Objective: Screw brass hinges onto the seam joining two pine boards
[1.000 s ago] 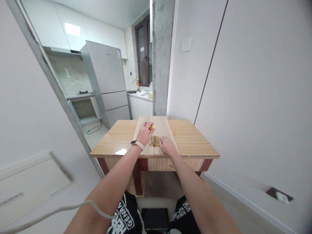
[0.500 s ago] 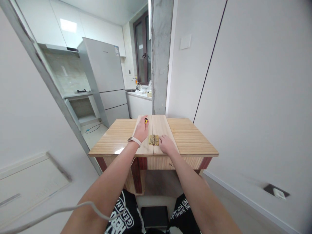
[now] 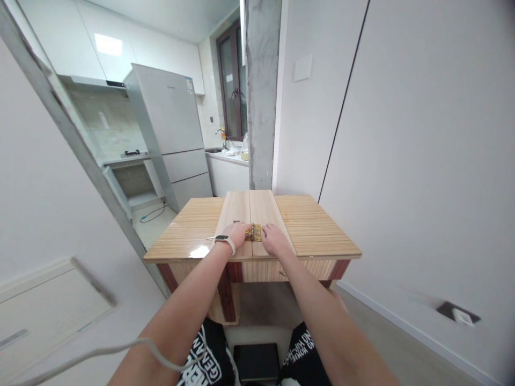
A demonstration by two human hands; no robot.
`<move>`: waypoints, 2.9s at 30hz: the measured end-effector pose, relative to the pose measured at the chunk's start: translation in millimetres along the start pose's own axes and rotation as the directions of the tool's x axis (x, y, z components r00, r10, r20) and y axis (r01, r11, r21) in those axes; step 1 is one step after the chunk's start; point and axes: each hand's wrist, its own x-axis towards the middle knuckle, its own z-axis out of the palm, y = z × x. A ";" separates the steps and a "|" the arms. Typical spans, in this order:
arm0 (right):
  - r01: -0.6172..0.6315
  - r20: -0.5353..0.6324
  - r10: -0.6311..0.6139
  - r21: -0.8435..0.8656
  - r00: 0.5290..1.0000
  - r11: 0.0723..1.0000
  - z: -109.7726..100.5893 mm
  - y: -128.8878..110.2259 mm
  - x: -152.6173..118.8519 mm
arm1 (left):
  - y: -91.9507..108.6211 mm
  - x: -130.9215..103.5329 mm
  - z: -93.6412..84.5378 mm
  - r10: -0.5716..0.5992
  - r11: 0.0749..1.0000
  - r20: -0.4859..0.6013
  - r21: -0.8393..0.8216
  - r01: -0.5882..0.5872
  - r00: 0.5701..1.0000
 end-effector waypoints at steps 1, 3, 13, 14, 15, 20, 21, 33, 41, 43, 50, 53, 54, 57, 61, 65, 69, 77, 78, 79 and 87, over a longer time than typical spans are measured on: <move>-0.002 0.004 0.002 0.001 1.000 1.000 -0.6 0.3 -0.1 | 1.2 1.1 1.4 -0.008 1.000 0.005 0.003 0.008 1.000; 0.002 0.004 -0.002 0.000 1.000 1.000 -1.5 0.7 -0.2 | 2.7 3.6 3.1 -0.015 1.000 0.000 -0.001 0.015 1.000; 0.015 -0.024 -0.015 0.010 1.000 1.000 3.0 2.6 2.7 | -31.7 29.6 -2.0 -0.228 0.964 -0.132 -0.171 0.204 0.965; 0.013 -0.027 -0.012 0.014 1.000 1.000 3.8 3.2 3.1 | -40.1 31.6 -3.5 -0.246 0.958 -0.134 -0.182 0.221 0.960; 0.012 -0.028 -0.012 0.017 1.000 1.000 4.6 3.8 3.5 | -48.6 33.0 -4.8 -0.265 0.952 -0.131 -0.189 0.239 0.955; 0.011 -0.021 -0.010 0.023 1.000 1.000 6.0 5.9 5.2 | -77.9 34.2 -5.0 -0.293 0.942 -0.091 -0.200 0.271 0.952; 0.008 -0.020 -0.007 0.023 1.000 1.000 5.9 6.0 5.4 | -80.2 34.3 -3.6 -0.290 0.942 -0.086 -0.201 0.269 0.953; 0.001 -0.015 -0.001 0.027 1.000 1.000 3.2 4.8 8.5 | -80.4 40.6 16.8 -0.244 0.959 -0.087 -0.170 0.227 0.966; -0.005 -0.037 0.006 0.024 0.999 1.000 5.0 5.6 9.1 | -77.4 44.7 15.8 -0.328 0.941 -0.104 -0.122 0.315 0.939; -0.004 -0.041 0.005 0.022 0.999 1.000 5.4 5.7 9.0 | -75.9 44.2 15.6 -0.350 0.934 -0.101 -0.116 0.339 0.931; -0.003 -0.046 0.004 0.033 0.999 0.999 4.0 5.4 7.8 | -68.1 42.8 5.4 -0.411 0.909 -0.125 -0.135 0.395 0.903; -0.005 -0.036 0.007 0.039 0.999 0.999 2.4 4.8 6.9 | -59.9 48.5 -11.1 -0.416 0.889 -0.188 -0.289 0.355 0.890; -0.005 -0.037 0.006 0.039 0.999 0.999 2.3 4.7 6.7 | -56.1 51.0 -18.4 -0.422 0.872 -0.211 -0.361 0.331 0.882; -0.005 -0.042 0.006 0.034 0.999 0.999 3.9 5.1 6.7 | -41.1 57.1 -43.1 -0.392 0.818 -0.245 -0.534 0.214 0.887; -0.004 -0.029 0.005 0.033 1.000 0.999 6.2 5.9 7.4 | -13.4 60.7 -72.0 -0.329 0.679 -0.303 -0.734 0.001 0.894; 0.009 -0.057 -0.008 0.031 0.998 0.999 5.8 5.6 6.9 | 17.9 63.7 -82.5 -0.279 0.299 -0.240 -0.942 -0.153 0.930; 0.023 -0.074 -0.021 0.031 0.997 0.999 5.3 4.8 6.0 | 43.5 66.1 -71.6 -0.251 -0.097 -0.141 -0.981 -0.170 0.958; 0.033 -0.072 -0.030 0.040 0.997 0.999 3.1 4.4 5.6 | 60.2 66.3 -42.6 -0.214 -0.215 -0.136 -0.959 -0.183 0.967; 0.030 -0.063 -0.028 0.040 0.998 0.999 2.3 4.2 5.7 | 59.8 66.7 -40.5 -0.214 -0.210 -0.134 -0.961 -0.179 0.968; 0.027 -0.054 -0.025 0.041 0.998 0.999 1.6 4.0 5.8 | 59.2 67.1 -38.6 -0.214 -0.202 -0.132 -0.963 -0.176 0.968; 0.014 -0.043 -0.012 0.035 0.999 0.999 -1.1 3.2 5.4 | 56.4 70.8 -28.6 -0.206 -0.152 -0.110 -0.978 -0.143 0.972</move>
